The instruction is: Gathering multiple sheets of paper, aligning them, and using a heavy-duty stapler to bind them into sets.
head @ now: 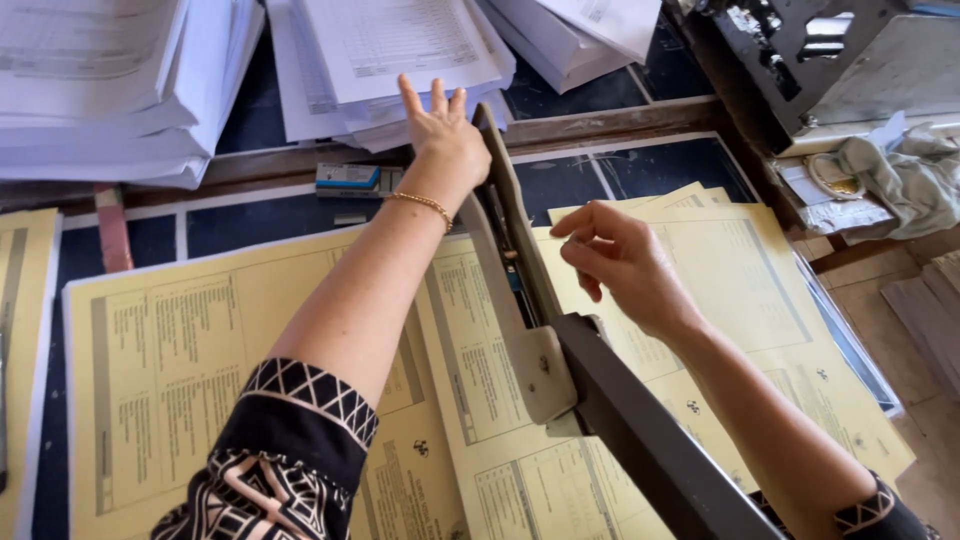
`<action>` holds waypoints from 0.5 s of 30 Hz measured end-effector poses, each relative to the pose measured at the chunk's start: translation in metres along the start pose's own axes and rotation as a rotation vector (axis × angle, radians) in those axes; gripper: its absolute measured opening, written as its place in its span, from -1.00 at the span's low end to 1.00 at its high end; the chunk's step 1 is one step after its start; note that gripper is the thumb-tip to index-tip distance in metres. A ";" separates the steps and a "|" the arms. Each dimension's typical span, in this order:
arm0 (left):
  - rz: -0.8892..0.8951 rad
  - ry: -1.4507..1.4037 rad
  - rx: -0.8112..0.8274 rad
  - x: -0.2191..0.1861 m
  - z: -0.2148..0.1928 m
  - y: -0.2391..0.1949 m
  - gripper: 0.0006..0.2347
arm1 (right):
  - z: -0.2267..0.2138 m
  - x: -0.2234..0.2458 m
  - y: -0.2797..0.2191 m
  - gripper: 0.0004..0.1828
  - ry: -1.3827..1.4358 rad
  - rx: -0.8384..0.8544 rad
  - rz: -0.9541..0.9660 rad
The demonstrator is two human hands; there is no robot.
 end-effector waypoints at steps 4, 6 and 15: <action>-0.021 -0.024 0.001 0.010 0.003 0.028 -0.50 | -0.004 -0.002 0.000 -0.92 -0.015 0.022 0.073; -0.038 -0.049 0.030 0.015 0.004 0.036 -0.49 | -0.001 -0.008 0.001 -0.79 0.069 0.085 0.179; 0.000 -0.292 0.035 0.016 -0.008 0.000 -0.23 | 0.015 0.009 -0.001 -0.79 -0.107 0.163 -0.028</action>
Point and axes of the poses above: each hand's wrist, its own y-axis towards the middle knuckle, its own z-axis out of the palm, x = y × z, the point moved 7 cm from there along y, towards the middle knuckle, and after that the axes turned 7 degrees about z, right-handed, at the moved point
